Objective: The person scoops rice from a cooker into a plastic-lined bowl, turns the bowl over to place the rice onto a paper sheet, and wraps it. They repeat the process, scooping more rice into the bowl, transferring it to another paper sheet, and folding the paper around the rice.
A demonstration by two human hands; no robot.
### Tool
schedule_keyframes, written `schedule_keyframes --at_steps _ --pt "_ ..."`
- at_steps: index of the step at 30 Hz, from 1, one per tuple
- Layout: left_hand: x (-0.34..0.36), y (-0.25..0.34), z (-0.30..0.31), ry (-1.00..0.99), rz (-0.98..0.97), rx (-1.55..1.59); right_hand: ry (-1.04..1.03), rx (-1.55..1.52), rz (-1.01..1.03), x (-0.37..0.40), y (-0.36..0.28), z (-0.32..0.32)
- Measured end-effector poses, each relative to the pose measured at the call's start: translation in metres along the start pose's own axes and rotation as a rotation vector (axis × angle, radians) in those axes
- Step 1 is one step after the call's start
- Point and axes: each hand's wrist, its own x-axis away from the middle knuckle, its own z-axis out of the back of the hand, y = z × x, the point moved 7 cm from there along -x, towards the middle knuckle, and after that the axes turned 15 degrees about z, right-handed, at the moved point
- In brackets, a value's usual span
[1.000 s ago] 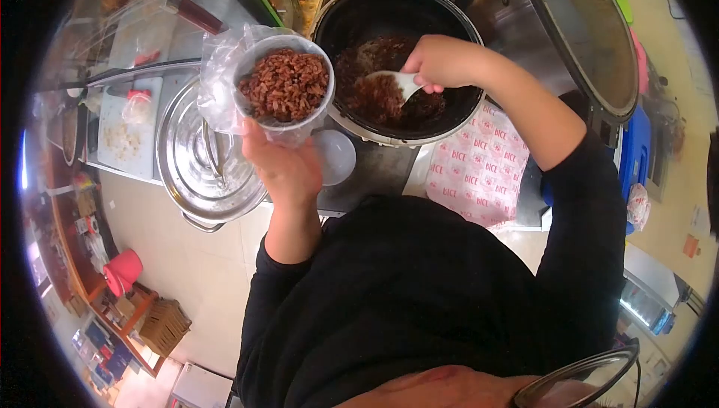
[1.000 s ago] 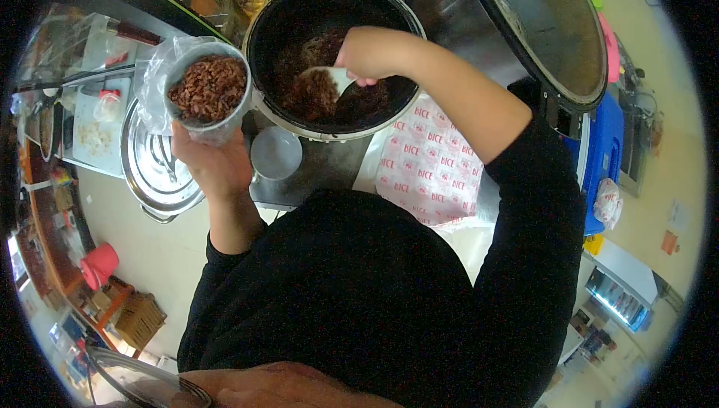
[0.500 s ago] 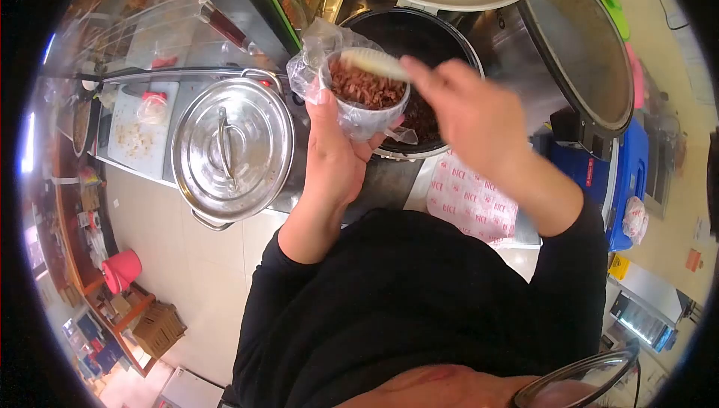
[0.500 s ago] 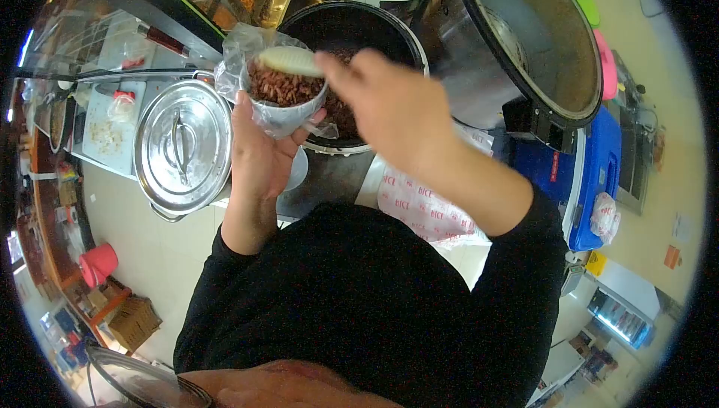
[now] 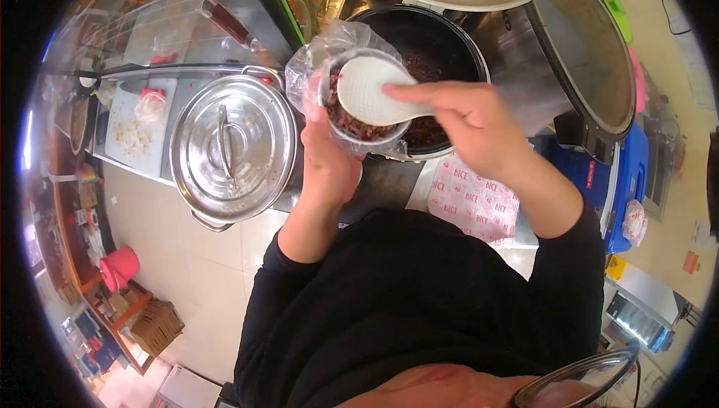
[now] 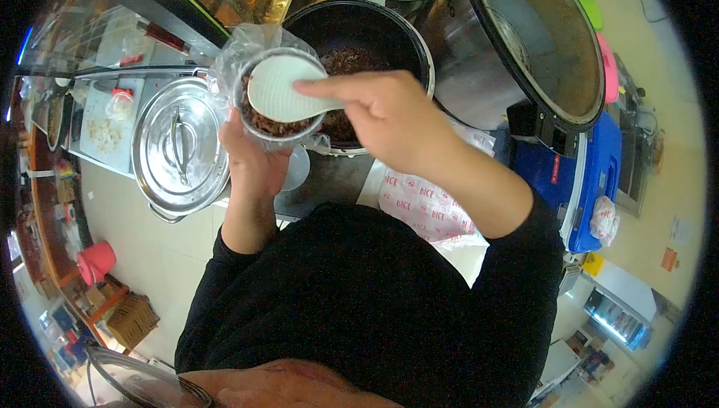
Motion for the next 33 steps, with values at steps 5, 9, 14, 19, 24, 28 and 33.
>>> schedule_keyframes --at_steps 5,9,14,19,24,28,33 --pt "0.007 0.015 0.01 0.004 -0.249 -0.31 -0.257 0.303 -0.075 -0.019 -0.008 0.01" --pt "0.024 0.042 0.017 0.09 -0.44 -0.451 -0.351 0.867 -0.077 -0.022 0.006 0.043" --pt "0.02 0.038 0.031 0.052 -0.417 -0.18 -0.666 1.309 -0.085 0.007 0.084 0.008" --pt "0.014 0.021 0.047 0.13 -0.232 -0.074 -0.76 1.194 0.109 0.014 0.109 -0.017" --pt "0.011 0.017 0.051 0.059 -0.107 0.063 -0.787 0.867 0.117 0.017 0.11 -0.027" --pt "0.013 0.018 0.053 0.104 -0.096 0.108 -0.833 0.68 -0.195 0.014 0.109 -0.034" --pt "0.014 0.02 0.054 0.125 -0.11 0.107 -0.564 0.692 -0.305 -0.004 0.14 -0.019"
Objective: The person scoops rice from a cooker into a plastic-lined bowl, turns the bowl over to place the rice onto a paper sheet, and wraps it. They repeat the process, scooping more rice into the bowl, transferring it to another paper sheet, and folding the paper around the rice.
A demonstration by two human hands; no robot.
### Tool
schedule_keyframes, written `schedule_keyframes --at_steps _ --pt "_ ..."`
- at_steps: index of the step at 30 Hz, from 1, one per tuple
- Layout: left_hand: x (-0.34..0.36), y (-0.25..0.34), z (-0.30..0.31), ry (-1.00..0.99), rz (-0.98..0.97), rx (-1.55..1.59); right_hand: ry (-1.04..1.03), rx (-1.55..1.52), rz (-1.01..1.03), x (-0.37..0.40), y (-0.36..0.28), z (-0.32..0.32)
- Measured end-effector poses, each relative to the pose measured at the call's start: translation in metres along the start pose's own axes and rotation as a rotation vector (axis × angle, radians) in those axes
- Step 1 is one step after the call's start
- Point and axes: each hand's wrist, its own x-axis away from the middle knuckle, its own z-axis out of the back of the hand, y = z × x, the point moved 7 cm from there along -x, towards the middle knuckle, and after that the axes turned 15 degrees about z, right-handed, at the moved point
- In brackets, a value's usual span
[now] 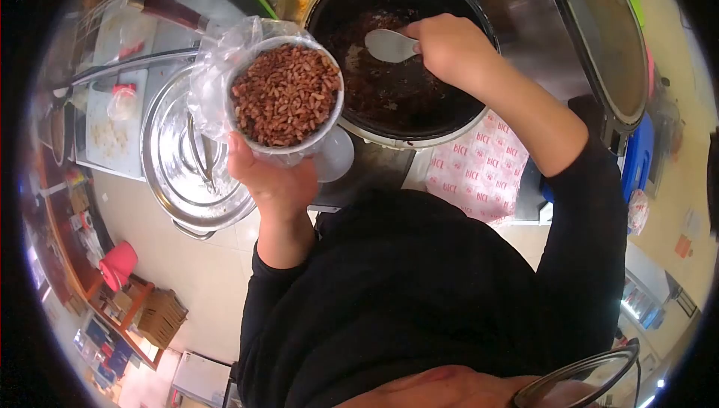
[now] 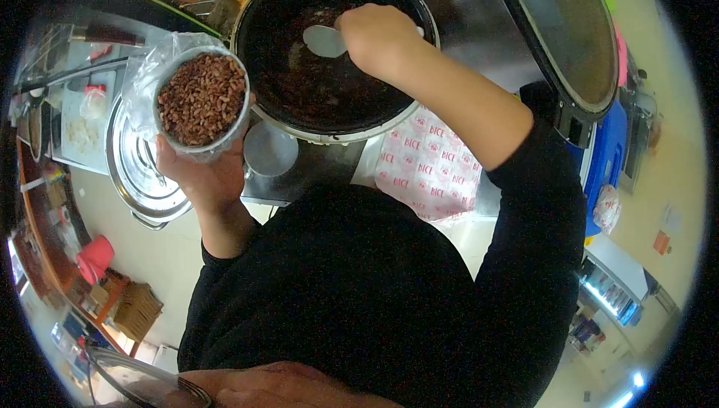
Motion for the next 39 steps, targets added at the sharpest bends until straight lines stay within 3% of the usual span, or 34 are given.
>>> schedule_keyframes --at_steps 1,6,14,20,24,27,28,31,35,36,38,39 --pt "0.0 0.0 -0.001 -0.009 -0.002 -0.002 0.031 0.006 -0.005 -0.004 0.003 -0.003" --pt "-0.002 0.001 0.0 -0.044 -0.027 -0.01 -0.376 -0.05 -0.024 -0.008 -0.022 -0.035" --pt "0.003 0.004 -0.003 -0.019 -0.025 -0.052 -0.397 -0.446 0.039 0.006 -0.015 -0.015" --pt "0.01 0.012 0.002 0.129 -0.199 -0.148 -0.121 -0.695 -0.11 0.038 -0.001 0.041" --pt "0.004 0.001 -0.015 0.134 -0.061 -0.131 0.234 -0.805 -0.156 0.064 -0.009 0.079" --pt "0.001 -0.017 -0.037 0.043 0.104 -0.137 0.667 -0.495 0.072 0.079 -0.041 0.103" --pt "0.002 -0.02 -0.047 0.008 0.083 -0.132 0.66 -0.115 0.164 0.084 -0.067 0.115" --pt "0.002 -0.025 -0.065 -0.09 0.052 -0.114 0.635 0.268 0.273 0.094 -0.115 0.081" --pt "-0.004 -0.03 -0.054 -0.153 0.071 -0.103 0.76 0.153 0.129 0.101 -0.088 0.103" --pt "-0.004 -0.029 -0.053 -0.164 0.08 -0.095 0.875 0.058 0.109 0.104 -0.083 0.119" --pt "0.0 -0.028 -0.054 -0.154 0.097 -0.096 0.824 -0.449 0.091 0.098 -0.074 0.116" --pt "0.0 -0.028 -0.053 -0.147 0.099 -0.077 0.717 -0.471 0.122 0.092 -0.079 0.11"
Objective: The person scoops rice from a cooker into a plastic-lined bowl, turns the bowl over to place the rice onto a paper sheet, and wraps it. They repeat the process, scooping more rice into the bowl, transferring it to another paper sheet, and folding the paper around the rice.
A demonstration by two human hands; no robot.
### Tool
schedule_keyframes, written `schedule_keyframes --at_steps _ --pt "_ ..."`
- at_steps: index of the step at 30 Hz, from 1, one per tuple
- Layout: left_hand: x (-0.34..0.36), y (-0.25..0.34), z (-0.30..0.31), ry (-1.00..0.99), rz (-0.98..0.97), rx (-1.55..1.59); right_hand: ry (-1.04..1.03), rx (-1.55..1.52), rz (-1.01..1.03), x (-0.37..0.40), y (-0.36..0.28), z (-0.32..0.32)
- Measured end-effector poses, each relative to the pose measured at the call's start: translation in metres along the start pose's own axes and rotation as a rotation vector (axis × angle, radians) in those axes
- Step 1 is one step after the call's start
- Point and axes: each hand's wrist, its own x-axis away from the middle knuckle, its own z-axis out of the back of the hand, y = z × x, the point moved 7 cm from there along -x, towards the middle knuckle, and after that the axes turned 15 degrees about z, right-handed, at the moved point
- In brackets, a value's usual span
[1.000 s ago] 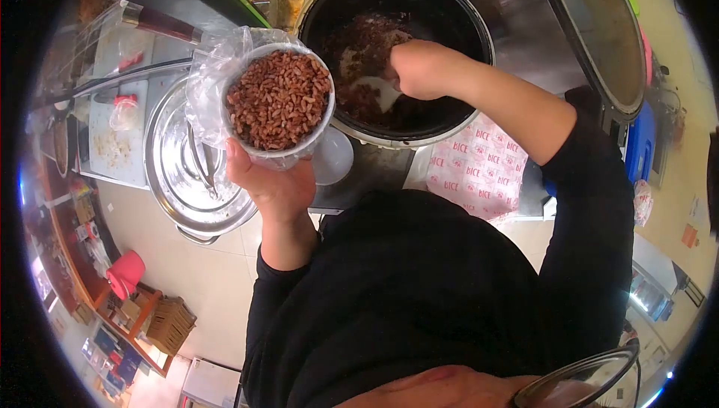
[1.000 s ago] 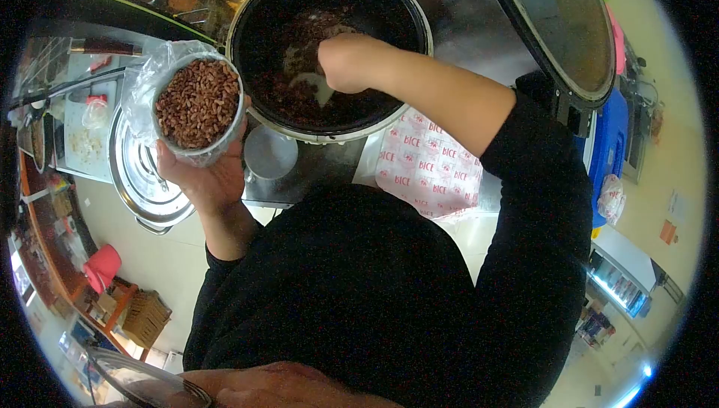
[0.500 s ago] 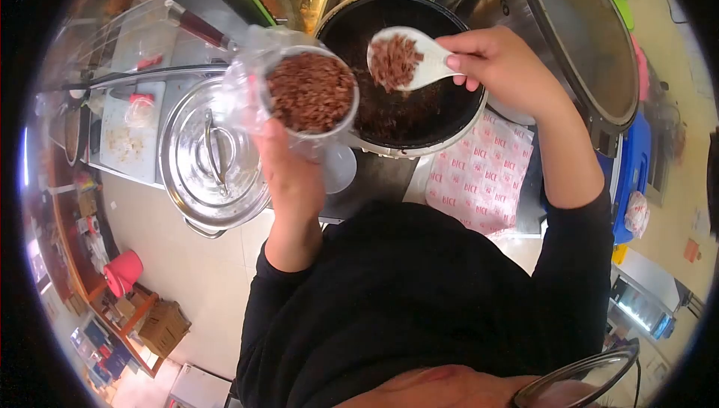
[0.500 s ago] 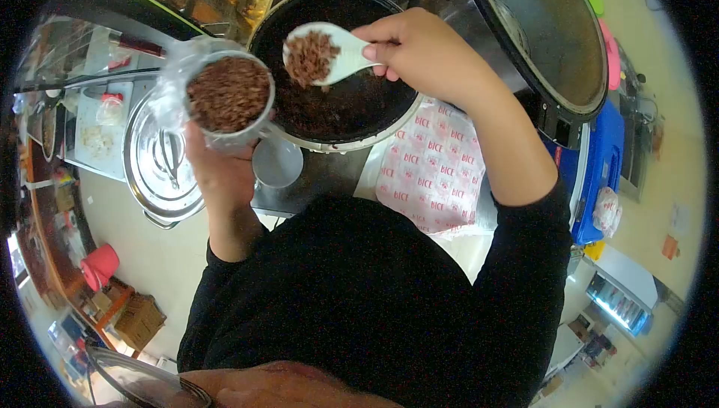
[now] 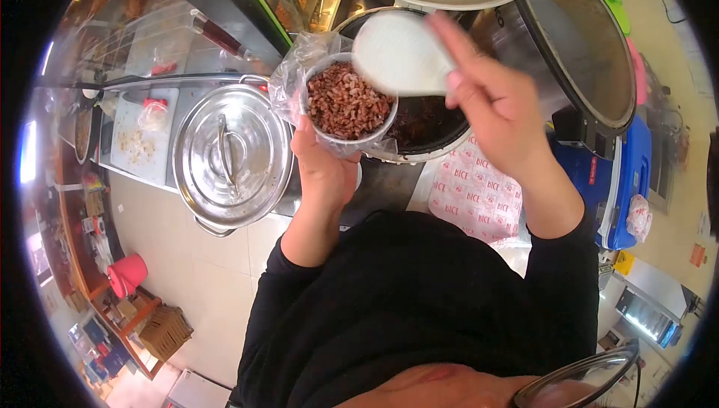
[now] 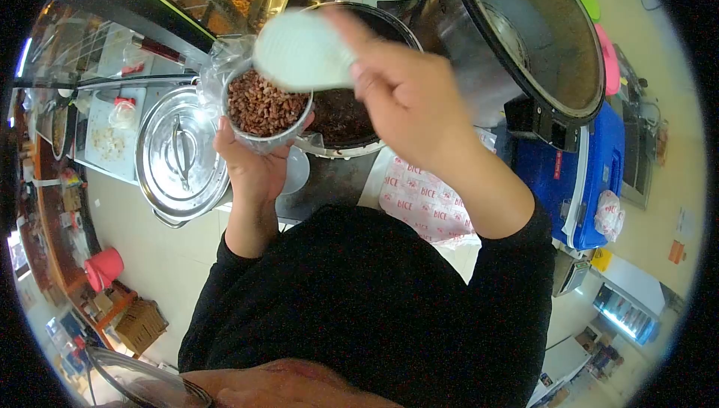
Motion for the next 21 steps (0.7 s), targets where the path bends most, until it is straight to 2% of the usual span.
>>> schedule_keyframes --at_steps 2,6,7,10,12,13,15,17,20,21 --pt "-0.001 -0.001 0.002 0.012 0.002 0.039 -0.216 -0.059 -0.011 0.001 -0.001 -0.02" --pt "-0.002 0.005 0.012 0.056 -0.071 -0.038 -0.327 -0.066 0.084 -0.005 0.004 -0.047" --pt "0.0 0.008 0.013 -0.052 -0.051 -0.045 -0.35 -0.083 0.111 -0.008 0.01 -0.05" --pt "0.001 0.023 0.036 -0.023 -0.186 -0.067 -0.498 -0.114 -0.081 -0.032 0.027 -0.029" --pt "0.007 0.036 0.049 0.04 -0.228 -0.153 -0.583 0.085 -0.263 -0.044 0.039 -0.017" --pt "0.01 0.039 0.05 0.129 -0.244 -0.164 -0.543 0.257 -0.09 -0.045 0.054 -0.02" --pt "0.014 0.04 0.056 0.233 -0.243 -0.132 -0.629 0.564 -0.033 -0.029 0.095 -0.047" --pt "0.015 0.037 0.067 0.268 -0.222 -0.038 -0.876 0.635 -0.293 -0.021 0.13 -0.075" --pt "0.009 0.036 0.068 0.108 -0.228 0.086 -0.586 0.628 -0.162 -0.032 0.15 -0.091" --pt "0.007 0.037 0.069 0.108 -0.228 0.067 -0.675 0.594 -0.202 -0.031 0.155 -0.098"
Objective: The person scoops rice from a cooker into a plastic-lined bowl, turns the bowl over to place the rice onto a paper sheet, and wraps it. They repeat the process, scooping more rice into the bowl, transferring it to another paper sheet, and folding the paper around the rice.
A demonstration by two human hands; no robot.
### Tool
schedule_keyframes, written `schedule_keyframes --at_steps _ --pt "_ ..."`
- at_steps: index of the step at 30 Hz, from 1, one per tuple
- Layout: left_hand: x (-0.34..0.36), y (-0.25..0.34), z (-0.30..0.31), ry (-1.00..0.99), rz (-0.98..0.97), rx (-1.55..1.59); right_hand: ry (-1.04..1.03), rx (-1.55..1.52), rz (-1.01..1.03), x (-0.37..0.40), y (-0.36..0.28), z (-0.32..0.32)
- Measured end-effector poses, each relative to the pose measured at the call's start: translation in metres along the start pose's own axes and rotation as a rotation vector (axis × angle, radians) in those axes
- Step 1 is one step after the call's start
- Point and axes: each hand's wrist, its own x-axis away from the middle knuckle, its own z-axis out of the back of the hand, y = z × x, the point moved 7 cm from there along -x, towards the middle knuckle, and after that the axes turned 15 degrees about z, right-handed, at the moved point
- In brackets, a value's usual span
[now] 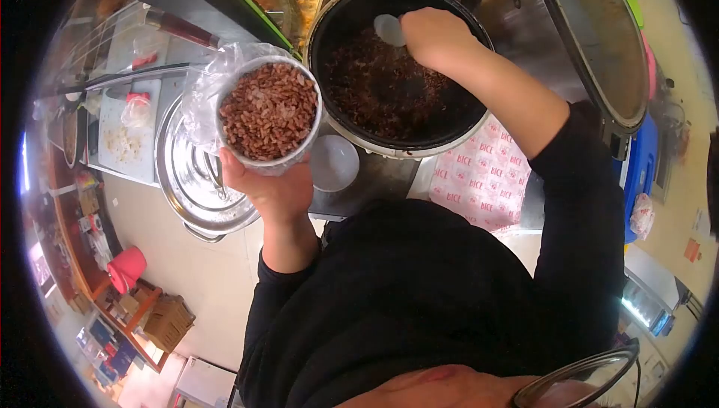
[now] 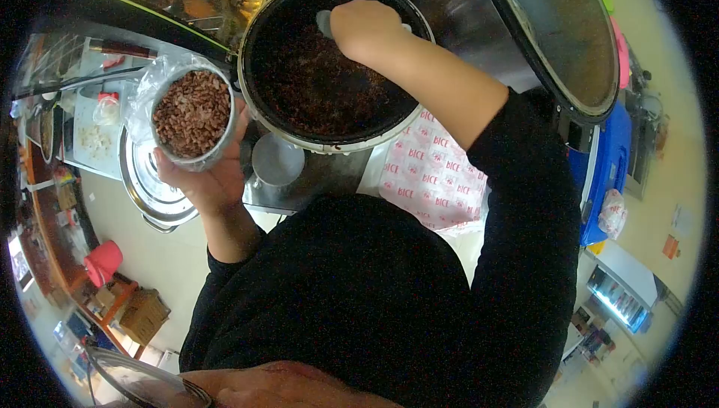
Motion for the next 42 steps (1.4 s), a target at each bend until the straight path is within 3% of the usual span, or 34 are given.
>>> schedule_keyframes --at_steps 2,5,8,12,15,16,21,23,26,29,32,35,36,38,42 --pt "0.0 0.0 -0.003 0.023 0.021 0.014 -0.194 -0.059 -0.003 -0.007 0.0 -0.011" --pt "-0.001 -0.002 -0.003 0.008 0.021 0.035 -0.076 -0.167 0.038 -0.019 0.01 -0.026" --pt "-0.002 -0.001 -0.004 -0.016 0.02 0.038 -0.339 -0.247 -0.04 -0.018 0.005 -0.043" --pt "-0.001 0.0 -0.009 -0.016 0.028 0.031 -0.361 -0.295 0.07 -0.008 -0.028 -0.054" --pt "-0.001 0.0 -0.007 -0.031 0.035 0.046 -0.356 -0.446 0.153 -0.005 -0.031 -0.048" --pt "0.0 0.001 -0.006 0.003 0.018 0.05 -0.348 -0.789 0.031 0.005 -0.025 -0.045" --pt "0.01 0.009 -0.014 0.042 -0.005 -0.022 -0.235 -0.964 0.066 0.034 -0.022 0.005" --pt "0.01 0.008 -0.016 0.132 0.083 -0.062 -0.136 -0.953 0.046 0.05 -0.016 0.025" --pt "0.004 -0.004 -0.022 0.132 0.127 -0.062 0.205 -0.765 0.095 0.079 -0.027 0.073" --pt "0.003 -0.021 -0.049 0.059 0.159 -0.09 0.577 -0.14 0.4 0.115 -0.076 0.113" --pt "0.008 -0.031 -0.073 -0.037 0.186 -0.073 0.693 0.121 0.365 0.138 -0.102 0.119" --pt "0.012 -0.037 -0.076 -0.074 0.227 -0.084 0.784 -0.184 0.107 0.15 -0.08 0.134" --pt "0.013 -0.039 -0.074 -0.062 0.237 -0.082 0.771 -0.415 0.129 0.151 -0.073 0.134" --pt "0.018 -0.041 -0.077 -0.048 0.241 -0.067 0.79 -0.505 0.367 0.143 -0.077 0.111" --pt "0.021 -0.044 -0.077 -0.158 0.154 -0.109 0.588 -0.509 0.222 0.144 -0.109 0.091"
